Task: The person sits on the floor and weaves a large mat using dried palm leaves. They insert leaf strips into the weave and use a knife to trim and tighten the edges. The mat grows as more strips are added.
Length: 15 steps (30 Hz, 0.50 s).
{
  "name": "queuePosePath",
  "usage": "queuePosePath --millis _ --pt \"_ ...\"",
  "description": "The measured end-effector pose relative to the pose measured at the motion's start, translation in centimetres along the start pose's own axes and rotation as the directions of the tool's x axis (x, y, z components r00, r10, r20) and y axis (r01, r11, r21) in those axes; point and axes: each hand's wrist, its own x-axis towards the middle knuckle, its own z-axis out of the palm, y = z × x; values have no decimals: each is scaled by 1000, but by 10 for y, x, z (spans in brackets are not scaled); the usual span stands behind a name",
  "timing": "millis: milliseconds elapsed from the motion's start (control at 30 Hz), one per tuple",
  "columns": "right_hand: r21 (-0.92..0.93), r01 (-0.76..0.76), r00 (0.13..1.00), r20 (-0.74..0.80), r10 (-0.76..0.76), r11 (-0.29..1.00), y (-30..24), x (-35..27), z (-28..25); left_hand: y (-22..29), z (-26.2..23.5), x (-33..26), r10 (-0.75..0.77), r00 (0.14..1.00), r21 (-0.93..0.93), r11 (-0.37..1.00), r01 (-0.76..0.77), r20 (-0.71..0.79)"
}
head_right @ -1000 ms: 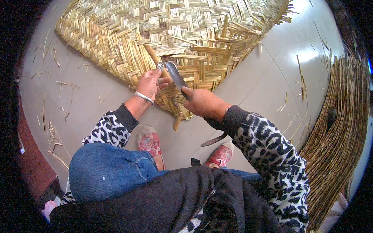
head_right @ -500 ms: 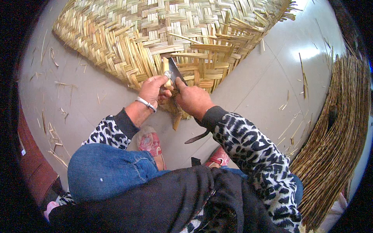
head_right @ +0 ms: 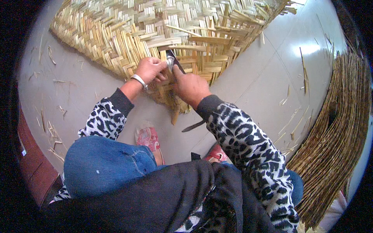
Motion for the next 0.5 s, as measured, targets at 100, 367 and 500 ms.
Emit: queuePosePath --millis 100,367,500 --pt "-47 5 1000 23 -4 999 -1 -5 -3 -8 0 -6 308 949 449 858 -249 -62" --pt "-191 -12 952 297 69 981 25 -89 -53 -13 7 0 399 917 748 615 -252 -20" --pt "-182 -26 928 361 92 983 42 -123 -76 -10 10 -2 393 918 754 617 -226 -46"
